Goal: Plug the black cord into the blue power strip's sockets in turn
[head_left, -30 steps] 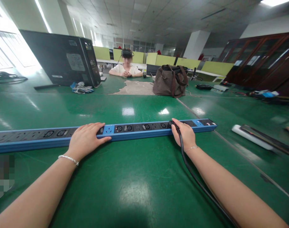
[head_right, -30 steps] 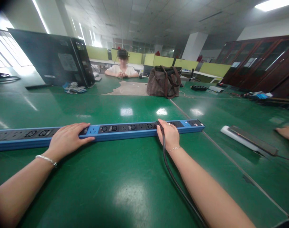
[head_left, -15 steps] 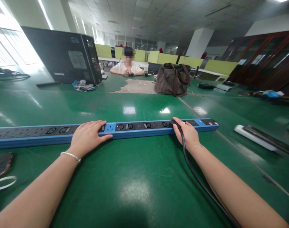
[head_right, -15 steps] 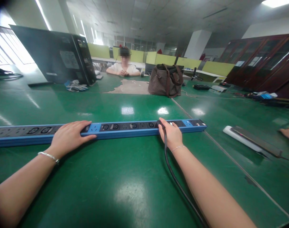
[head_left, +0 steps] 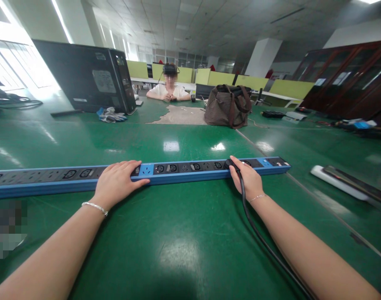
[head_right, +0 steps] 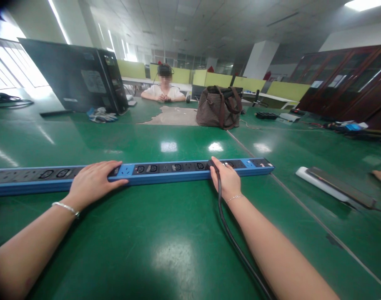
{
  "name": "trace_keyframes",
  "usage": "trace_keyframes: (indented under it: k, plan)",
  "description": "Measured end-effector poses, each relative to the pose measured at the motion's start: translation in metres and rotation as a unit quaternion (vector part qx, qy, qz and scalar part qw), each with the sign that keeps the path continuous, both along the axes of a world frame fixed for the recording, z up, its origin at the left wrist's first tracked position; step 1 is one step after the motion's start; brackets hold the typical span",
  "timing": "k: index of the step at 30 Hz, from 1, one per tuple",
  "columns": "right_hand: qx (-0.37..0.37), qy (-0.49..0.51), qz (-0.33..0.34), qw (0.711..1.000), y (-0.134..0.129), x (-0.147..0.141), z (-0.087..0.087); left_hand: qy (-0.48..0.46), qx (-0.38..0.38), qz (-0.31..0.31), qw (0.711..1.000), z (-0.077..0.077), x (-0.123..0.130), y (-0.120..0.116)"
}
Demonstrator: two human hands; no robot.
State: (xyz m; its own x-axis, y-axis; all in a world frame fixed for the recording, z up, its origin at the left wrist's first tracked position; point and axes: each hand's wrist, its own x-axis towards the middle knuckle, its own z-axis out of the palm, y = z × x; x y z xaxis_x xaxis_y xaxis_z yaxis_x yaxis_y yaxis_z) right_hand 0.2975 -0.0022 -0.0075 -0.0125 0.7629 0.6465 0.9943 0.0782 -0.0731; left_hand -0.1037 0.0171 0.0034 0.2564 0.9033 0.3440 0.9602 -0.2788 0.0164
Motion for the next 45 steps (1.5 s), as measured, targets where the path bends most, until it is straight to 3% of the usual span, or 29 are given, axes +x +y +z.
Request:
trace_keyframes:
  k: [8, 26, 29, 31, 34, 41, 45]
  plan:
    - [-0.022, 0.069, -0.027, 0.997, 0.003, -0.003, 0.000, 0.000, 0.006, -0.003, 1.000, 0.000, 0.000, 0.001]
    - [0.028, 0.146, 0.048, 0.988, 0.012, -0.001, -0.006, 0.002, -0.007, 0.000, 1.000, 0.003, 0.001, -0.001]
    - [0.044, 0.204, 0.049, 0.977, 0.012, -0.002, -0.004, 0.004, -0.009, 0.000, 1.000, 0.004, 0.001, -0.001]
    - [0.091, 0.285, 0.030, 0.954, 0.014, 0.000, -0.001, 0.000, -0.012, 0.000, 1.000, 0.004, 0.001, 0.000]
    - [0.156, 0.354, -0.002, 0.922, 0.016, 0.014, 0.005, -0.010, -0.013, 0.001, 1.000, 0.004, 0.000, 0.000]
    - [0.170, 0.299, -0.051, 0.938, 0.014, 0.094, 0.006, 0.005, -0.006, -0.003, 1.000, 0.002, 0.000, 0.001]
    - [0.101, 0.289, -0.055, 0.950, 0.013, 0.117, 0.003, -0.009, -0.006, -0.005, 1.000, 0.002, 0.000, 0.001]
